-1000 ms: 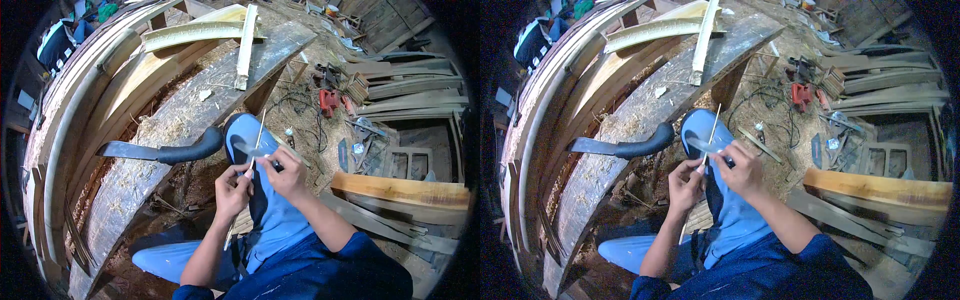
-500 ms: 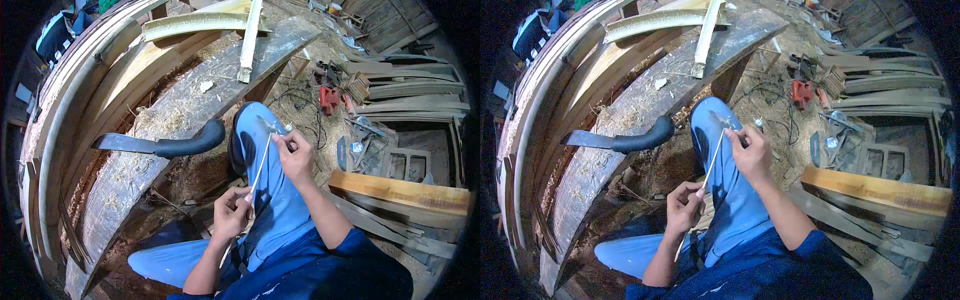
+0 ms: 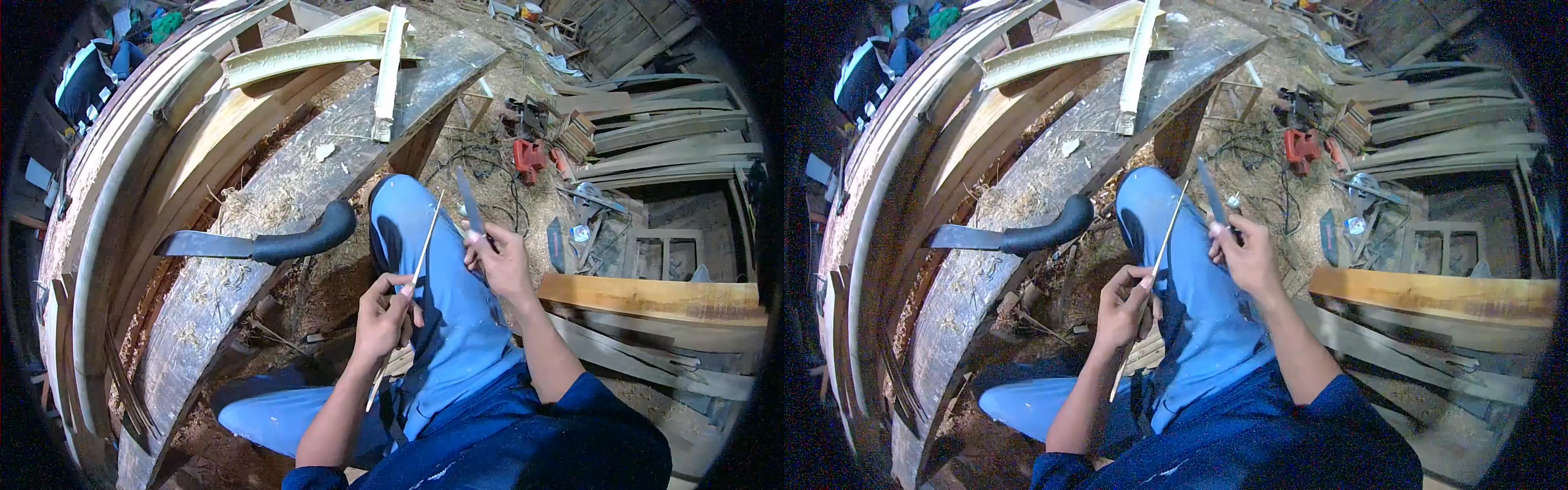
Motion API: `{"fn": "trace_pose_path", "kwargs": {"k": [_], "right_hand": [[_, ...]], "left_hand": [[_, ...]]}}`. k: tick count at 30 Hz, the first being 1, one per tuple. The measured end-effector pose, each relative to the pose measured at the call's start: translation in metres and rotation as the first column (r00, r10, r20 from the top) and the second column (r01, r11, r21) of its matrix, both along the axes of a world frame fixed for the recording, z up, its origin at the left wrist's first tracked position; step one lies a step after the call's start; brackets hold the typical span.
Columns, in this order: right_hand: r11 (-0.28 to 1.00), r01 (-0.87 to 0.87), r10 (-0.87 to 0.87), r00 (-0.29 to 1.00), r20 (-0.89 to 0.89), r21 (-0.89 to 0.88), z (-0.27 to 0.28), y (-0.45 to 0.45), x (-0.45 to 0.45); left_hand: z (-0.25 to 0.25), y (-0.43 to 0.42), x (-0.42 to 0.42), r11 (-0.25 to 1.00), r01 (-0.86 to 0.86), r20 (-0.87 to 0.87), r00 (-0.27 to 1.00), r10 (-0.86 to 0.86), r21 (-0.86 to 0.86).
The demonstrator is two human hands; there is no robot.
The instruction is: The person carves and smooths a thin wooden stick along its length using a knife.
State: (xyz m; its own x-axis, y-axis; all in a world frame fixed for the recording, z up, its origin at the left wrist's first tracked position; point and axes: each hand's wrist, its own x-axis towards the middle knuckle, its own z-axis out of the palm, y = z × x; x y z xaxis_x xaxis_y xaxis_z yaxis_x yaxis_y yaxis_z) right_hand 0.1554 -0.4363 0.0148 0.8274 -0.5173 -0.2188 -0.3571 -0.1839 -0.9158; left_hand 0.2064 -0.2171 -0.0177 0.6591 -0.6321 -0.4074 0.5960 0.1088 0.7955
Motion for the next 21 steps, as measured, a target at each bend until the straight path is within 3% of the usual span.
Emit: {"fn": "trace_pose_path", "kwargs": {"k": [2,4,6,10,12,13,16,18,19,21], "right_hand": [[0.960,0.139,-0.152,0.988,0.035,0.244,0.011,0.000,0.001],[0.981,0.102,-0.096,0.994,-0.044,0.164,0.004,-0.014,-0.003],[0.995,-0.076,0.075,0.997,-0.027,-0.059,-0.005,-0.017,-0.006],[0.992,-0.123,0.123,0.989,0.085,-0.010,-0.003,-0.002,-0.004],[0.968,0.038,-0.048,0.998,0.035,0.249,0.025,0.013,0.001],[0.967,0.039,-0.049,0.998,0.035,0.250,0.023,0.011,0.000],[0.993,-0.005,0.002,1.000,0.031,0.114,0.008,0.003,-0.004],[0.983,-0.110,0.125,0.987,0.105,-0.144,0.003,0.005,-0.007],[0.952,-0.138,0.155,0.987,0.044,-0.275,0.009,0.009,-0.009],[0.910,-0.187,0.189,0.982,-0.033,-0.371,0.008,0.017,-0.013]], "left_hand": [[0.001,-0.001,-0.001,1.000,-0.008,-0.015,1.000,0.008,0.003],[0.001,-0.001,-0.002,1.000,-0.019,-0.038,0.999,0.019,0.009],[0.001,0.001,-0.001,1.000,-0.005,-0.020,1.000,0.006,0.024],[-0.002,0.000,-0.001,0.997,-0.057,-0.035,0.998,0.056,-0.043],[-0.003,-0.001,0.000,0.997,-0.056,-0.014,0.998,0.055,-0.060],[-0.002,-0.001,0.000,0.997,-0.055,-0.014,0.998,0.054,-0.059],[-0.001,-0.002,0.001,0.998,-0.047,-0.027,0.999,0.046,-0.047],[-0.003,-0.003,0.000,0.998,-0.053,-0.020,0.998,0.053,-0.032],[-0.004,-0.003,0.000,0.998,-0.055,-0.019,0.998,0.054,-0.032],[-0.004,-0.003,-0.001,0.998,-0.059,-0.027,0.998,0.059,-0.001]]}}
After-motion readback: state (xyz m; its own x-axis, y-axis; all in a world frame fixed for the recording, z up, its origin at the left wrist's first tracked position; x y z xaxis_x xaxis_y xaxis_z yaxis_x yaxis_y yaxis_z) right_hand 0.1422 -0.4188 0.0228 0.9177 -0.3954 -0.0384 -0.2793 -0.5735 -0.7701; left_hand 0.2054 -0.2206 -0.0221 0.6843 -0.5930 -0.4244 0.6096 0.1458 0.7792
